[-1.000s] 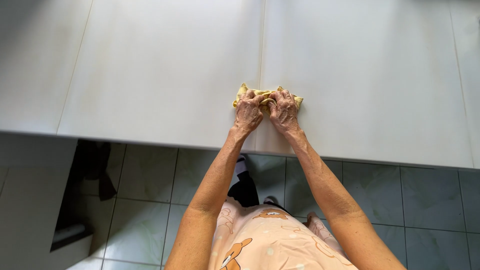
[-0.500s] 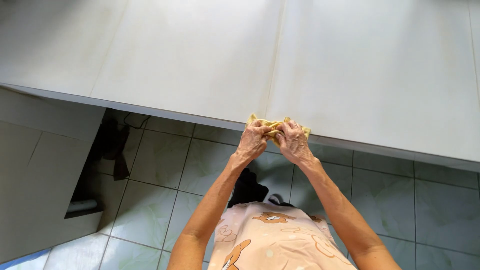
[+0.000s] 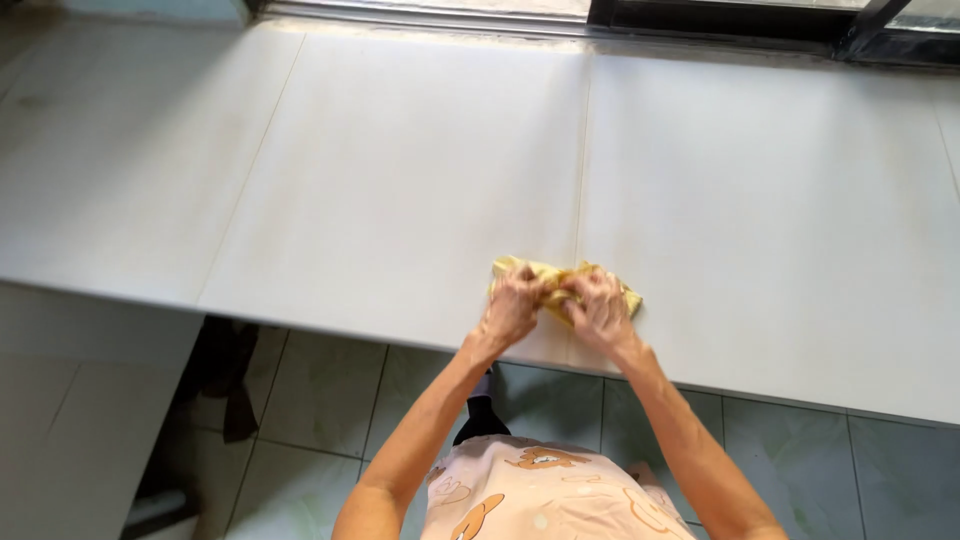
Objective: Cleaning and wiping down a white countertop and window frame with a yellow cloth.
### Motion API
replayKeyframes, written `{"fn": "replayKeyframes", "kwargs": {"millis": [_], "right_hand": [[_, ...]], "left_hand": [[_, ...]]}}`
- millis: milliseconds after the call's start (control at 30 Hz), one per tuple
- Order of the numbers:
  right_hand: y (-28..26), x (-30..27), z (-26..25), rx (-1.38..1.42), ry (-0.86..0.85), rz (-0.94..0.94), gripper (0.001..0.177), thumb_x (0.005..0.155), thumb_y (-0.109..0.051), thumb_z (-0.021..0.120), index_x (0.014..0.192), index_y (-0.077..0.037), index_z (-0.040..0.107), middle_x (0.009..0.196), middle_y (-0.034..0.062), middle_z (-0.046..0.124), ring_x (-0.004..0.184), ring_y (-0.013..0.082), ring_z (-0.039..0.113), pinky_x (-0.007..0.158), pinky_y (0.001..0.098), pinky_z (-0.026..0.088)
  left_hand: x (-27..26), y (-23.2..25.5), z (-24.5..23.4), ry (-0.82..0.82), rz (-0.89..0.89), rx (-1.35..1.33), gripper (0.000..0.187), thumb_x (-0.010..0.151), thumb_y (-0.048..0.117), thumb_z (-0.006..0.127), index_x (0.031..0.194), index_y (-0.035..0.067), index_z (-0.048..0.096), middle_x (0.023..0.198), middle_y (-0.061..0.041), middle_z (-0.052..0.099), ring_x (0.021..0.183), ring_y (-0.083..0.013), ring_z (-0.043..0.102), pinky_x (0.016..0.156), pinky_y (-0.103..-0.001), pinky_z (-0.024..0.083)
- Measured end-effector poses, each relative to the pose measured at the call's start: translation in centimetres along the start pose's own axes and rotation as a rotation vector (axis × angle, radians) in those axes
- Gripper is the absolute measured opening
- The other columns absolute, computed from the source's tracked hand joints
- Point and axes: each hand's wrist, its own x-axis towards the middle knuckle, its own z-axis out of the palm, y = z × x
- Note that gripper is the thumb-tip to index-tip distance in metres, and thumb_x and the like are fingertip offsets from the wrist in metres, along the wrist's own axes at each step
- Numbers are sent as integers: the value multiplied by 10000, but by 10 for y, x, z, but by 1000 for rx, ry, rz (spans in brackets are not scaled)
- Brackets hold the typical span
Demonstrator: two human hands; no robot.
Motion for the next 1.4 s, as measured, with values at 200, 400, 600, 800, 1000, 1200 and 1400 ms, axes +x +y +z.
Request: {"fn": "replayKeyframes", "kwargs": {"millis": [200,400,600,800,1000,1200,1400], "right_hand": [[6,10,43,199,168,173,178,823,-32,740,995,-74,722,1019,109,664,1042,307,621,921,432,515],[31,76,76,91,298,290,142,820,-60,754,961,-66,737,998,106,677,1027,298,626,916,437,511],[94,180,91,78,378,275,143,829,-65,761,971,-80,748,1006,104,692,999,302,634,907,440,516],[148,294,94,41,394,211,173,780,-40,750,953,-48,734,1025,139,679,1013,352,619,896,465,503],[251,396,137,28,429,35,57,911,-58,737,960,-57,710,1004,130,675,996,321,633,956,472,493],[269,496,125,-2,453,60,134,837,-72,755,952,-29,701,993,182,654,996,385,609,909,497,479],[273,520,120,51,405,120,161,848,-87,738,1005,-60,712,1014,170,643,1014,379,596,889,495,489]], "left_hand": [[22,-47,16,-12,82,-135,275,740,-96,699,965,47,768,1050,-114,680,1076,-327,617,979,-433,510],[111,-89,27,-58,100,-118,243,735,-94,736,928,50,775,1019,-96,686,1048,-275,634,994,-388,530],[220,-136,57,49,91,-110,209,769,-64,738,936,56,774,999,-84,685,1021,-271,640,932,-386,546],[335,-160,59,178,104,-97,116,763,-12,758,863,45,775,948,-100,667,957,-305,627,857,-411,545],[442,-231,112,248,109,-22,38,853,44,761,886,41,741,955,-102,642,934,-298,617,827,-406,556],[534,-256,113,355,36,-40,93,790,4,755,872,46,751,1013,-116,664,969,-324,631,827,-445,542],[546,-255,115,318,-36,38,171,771,14,737,935,62,757,1022,-116,649,1005,-337,621,867,-443,548]]}}
